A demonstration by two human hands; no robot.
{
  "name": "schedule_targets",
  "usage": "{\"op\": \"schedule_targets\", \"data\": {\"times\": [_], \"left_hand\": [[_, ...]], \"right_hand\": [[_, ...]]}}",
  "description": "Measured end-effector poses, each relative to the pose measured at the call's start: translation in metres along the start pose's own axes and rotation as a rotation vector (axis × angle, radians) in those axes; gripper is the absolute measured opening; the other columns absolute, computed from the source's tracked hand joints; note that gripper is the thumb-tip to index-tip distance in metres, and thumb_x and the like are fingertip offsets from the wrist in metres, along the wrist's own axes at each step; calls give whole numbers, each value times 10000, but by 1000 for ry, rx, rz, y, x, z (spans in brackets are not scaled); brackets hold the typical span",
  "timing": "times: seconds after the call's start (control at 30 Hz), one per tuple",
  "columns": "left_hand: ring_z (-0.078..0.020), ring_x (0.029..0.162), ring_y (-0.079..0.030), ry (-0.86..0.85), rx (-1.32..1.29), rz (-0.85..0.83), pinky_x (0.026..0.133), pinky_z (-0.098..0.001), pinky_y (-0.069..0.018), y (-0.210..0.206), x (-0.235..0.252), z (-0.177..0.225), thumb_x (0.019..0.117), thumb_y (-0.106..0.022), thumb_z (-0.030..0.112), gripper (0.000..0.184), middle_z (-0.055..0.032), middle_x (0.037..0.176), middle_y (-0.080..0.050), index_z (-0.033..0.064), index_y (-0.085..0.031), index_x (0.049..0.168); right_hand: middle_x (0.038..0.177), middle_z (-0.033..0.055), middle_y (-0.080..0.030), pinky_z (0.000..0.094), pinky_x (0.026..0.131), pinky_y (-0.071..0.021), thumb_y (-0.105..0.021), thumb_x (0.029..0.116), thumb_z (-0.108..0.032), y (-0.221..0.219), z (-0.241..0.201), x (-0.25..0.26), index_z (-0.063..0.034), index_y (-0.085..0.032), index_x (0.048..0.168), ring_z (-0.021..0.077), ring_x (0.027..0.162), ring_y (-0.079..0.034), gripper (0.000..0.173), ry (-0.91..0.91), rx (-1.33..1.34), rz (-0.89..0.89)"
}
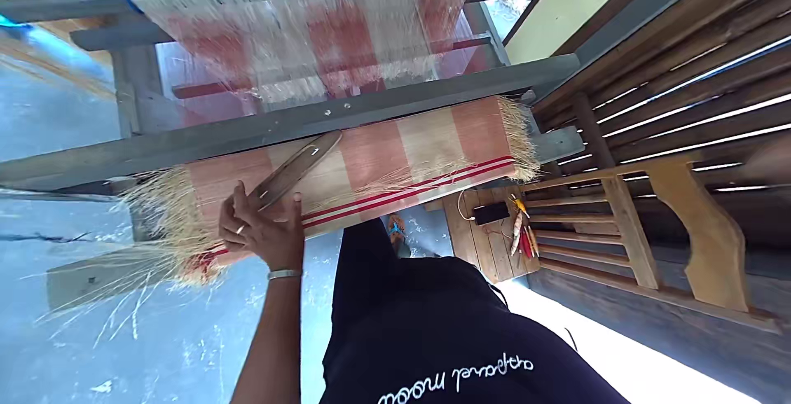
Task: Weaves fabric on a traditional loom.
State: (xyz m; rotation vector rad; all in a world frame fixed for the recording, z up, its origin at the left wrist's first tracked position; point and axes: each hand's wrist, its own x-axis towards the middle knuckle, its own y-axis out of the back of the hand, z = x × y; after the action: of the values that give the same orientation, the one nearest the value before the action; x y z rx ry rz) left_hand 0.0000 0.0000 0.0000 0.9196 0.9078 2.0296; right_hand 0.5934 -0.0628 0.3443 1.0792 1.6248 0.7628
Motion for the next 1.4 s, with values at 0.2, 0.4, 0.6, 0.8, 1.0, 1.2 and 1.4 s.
{"op": "schedule_targets", "data": {"times": [0.2, 0.4, 0.6, 0.8, 1.0, 1.2, 1.4], "left_hand": [[-263, 1281, -583, -244, -777, -376, 1097, -452, -478, 45, -71, 101, 1086, -469, 265, 474, -208, 1349, -609, -82, -459, 1409], [-95, 737, -638, 129, -1039, -541, 668, -266, -549, 57, -73, 105, 1079, -496, 184, 250, -41, 909, -681, -18, -616, 1165], [-221, 818, -689, -4, -404, -353, 784, -435, -587, 76, -9, 47, 1033, -600, 246, 281, -133, 986, -723, -5, -702, 1109], [-350, 998, -703, 140, -138, -464, 943, -579, -534, 40, 52, -11, 1032, -602, 224, 272, -213, 1026, -717, -28, -699, 1069], [-404, 949, -707, 173, 33, -553, 874, -639, -535, 34, 63, -3, 1013, -604, 275, 302, -219, 965, -725, -5, -714, 1033], [-425, 1039, -646, -156, 179, -559, 889, -604, -536, 53, 76, 7, 933, -648, 226, 277, -246, 1053, -649, -43, -683, 987], [-103, 729, -571, -51, -746, -330, 656, -307, -515, 52, 47, 33, 924, -636, 392, 297, 7, 840, -575, 109, -593, 1004]], "right_hand": [[909, 71, -688, 285, 744, -574, -606, 1037, -262, -221, -154, 158, -8, -674, 1052, 96, 796, -652, 263, 671, 563, -180], [863, 23, -674, 247, 728, -546, -635, 1014, -257, -285, -244, 215, -28, -688, 1040, 66, 771, -632, 236, 652, 852, -14], [1232, 127, -679, 448, 1022, -526, -603, 1034, -279, -285, -293, 267, -47, -669, 1249, 243, 1169, -640, 323, 770, 513, -74], [1549, 80, -510, 618, 1222, -250, -703, 974, -268, -328, -314, 357, -136, -518, 1501, 320, 1484, -397, 574, 896, -54, 168], [1364, 105, -627, 632, 1185, -302, -743, 945, -221, -331, -308, 354, -183, -602, 1405, 326, 1341, -537, 483, 883, -43, 199], [1302, 90, -652, 610, 1117, -383, -754, 934, -249, -283, -290, 320, -147, -614, 1371, 311, 1200, -616, 470, 857, -46, 63], [1376, 78, -616, 558, 977, -526, -657, 1000, -384, -247, -222, 275, -135, -597, 1416, 253, 1201, -630, 489, 785, 337, -17]]}}
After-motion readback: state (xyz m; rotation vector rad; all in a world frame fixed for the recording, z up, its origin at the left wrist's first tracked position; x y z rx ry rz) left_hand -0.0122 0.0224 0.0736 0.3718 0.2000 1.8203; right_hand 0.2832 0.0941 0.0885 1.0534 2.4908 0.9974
